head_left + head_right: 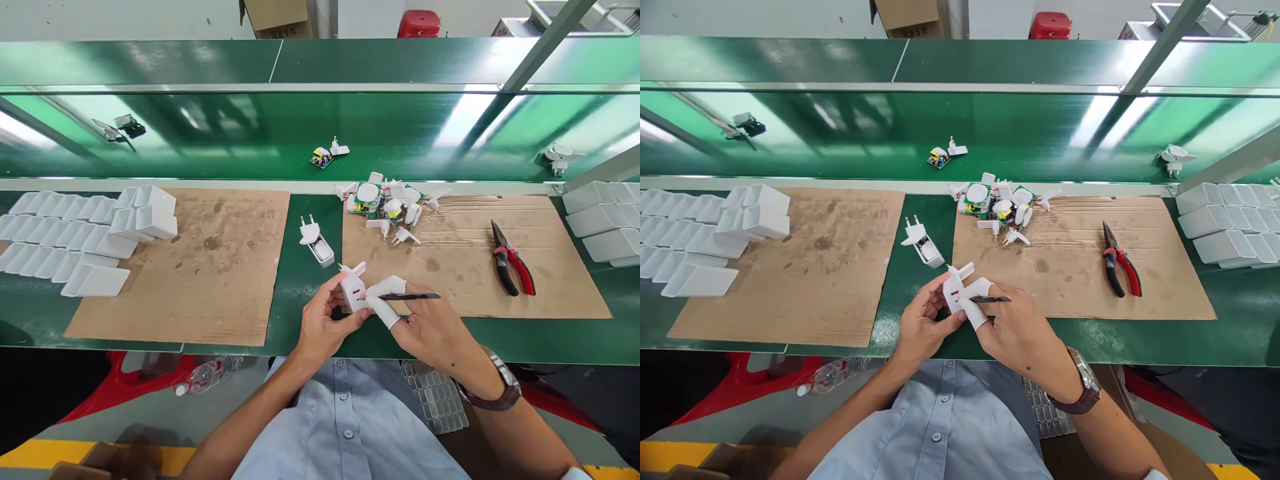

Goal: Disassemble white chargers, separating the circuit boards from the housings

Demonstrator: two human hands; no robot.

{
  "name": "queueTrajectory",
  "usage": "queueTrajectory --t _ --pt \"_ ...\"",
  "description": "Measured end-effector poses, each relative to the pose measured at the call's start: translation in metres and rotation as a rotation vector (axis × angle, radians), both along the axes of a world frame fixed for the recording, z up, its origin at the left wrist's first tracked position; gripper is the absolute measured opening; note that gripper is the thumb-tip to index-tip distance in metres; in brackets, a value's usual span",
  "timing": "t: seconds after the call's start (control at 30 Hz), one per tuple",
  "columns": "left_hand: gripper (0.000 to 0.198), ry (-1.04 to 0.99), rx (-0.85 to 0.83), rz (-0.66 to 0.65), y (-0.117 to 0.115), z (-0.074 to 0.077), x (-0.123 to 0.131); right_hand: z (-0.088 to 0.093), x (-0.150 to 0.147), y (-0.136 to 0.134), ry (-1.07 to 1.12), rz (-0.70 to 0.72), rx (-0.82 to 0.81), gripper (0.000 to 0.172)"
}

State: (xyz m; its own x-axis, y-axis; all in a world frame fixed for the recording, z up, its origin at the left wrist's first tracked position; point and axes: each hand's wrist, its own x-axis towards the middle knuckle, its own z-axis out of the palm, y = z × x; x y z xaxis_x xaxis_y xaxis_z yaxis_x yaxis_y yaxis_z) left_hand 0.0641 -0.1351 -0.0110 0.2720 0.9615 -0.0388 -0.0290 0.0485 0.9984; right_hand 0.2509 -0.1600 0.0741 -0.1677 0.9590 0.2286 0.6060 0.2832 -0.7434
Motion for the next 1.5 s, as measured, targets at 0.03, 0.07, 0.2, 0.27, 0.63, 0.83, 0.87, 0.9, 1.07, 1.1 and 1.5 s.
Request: queueTrajectory --t 0.03,0.07,0.2,0.27,0.63,0.83,0.87,0.9,1.07,1.1,1.5 --pt "0.066 -0.021 -0.008 0.013 0.001 -0.001 0.000 -0.004 -0.001 -0.001 0.041 -0.033 -0.014 0.023" --pt "0.066 -0.040 -0.017 0.028 0.002 -0.001 0.000 -0.008 -0.003 -0.004 0.091 -0.085 -0.022 0.020" --pt "0.067 -0.075 -0.048 0.059 0.004 0.000 0.001 -0.027 -0.008 -0.021 0.266 -0.326 0.018 0.014" --pt "0.067 -0.075 -0.054 0.061 0.005 0.001 0.002 -0.031 -0.008 -0.029 0.321 -0.373 0.052 0.015" --pt "0.069 -0.066 -0.032 0.055 0.003 -0.002 0.002 -0.037 -0.020 -0.032 0.340 -0.243 0.195 0.035" --pt "0.066 -0.073 -0.037 0.043 0.004 -0.001 0.001 -0.036 -0.024 -0.030 0.309 -0.210 0.222 0.039" --pt "0.066 -0.076 -0.038 0.043 0.004 0.000 0.001 -0.036 -0.024 -0.029 0.302 -0.211 0.230 0.039" --pt "0.067 -0.076 -0.040 0.045 0.004 0.000 0.001 -0.035 -0.025 -0.029 0.296 -0.212 0.235 0.039" --pt "0.067 -0.077 -0.056 0.060 0.004 0.001 0.002 -0.031 -0.025 -0.026 0.261 -0.200 0.249 0.037" --pt "0.067 -0.077 -0.056 0.059 0.004 0.002 0.002 -0.031 -0.023 -0.025 0.253 -0.187 0.247 0.037" --pt "0.067 -0.053 -0.017 0.046 0.004 0.000 0.001 -0.027 0.013 -0.009 0.177 0.076 0.136 0.032"
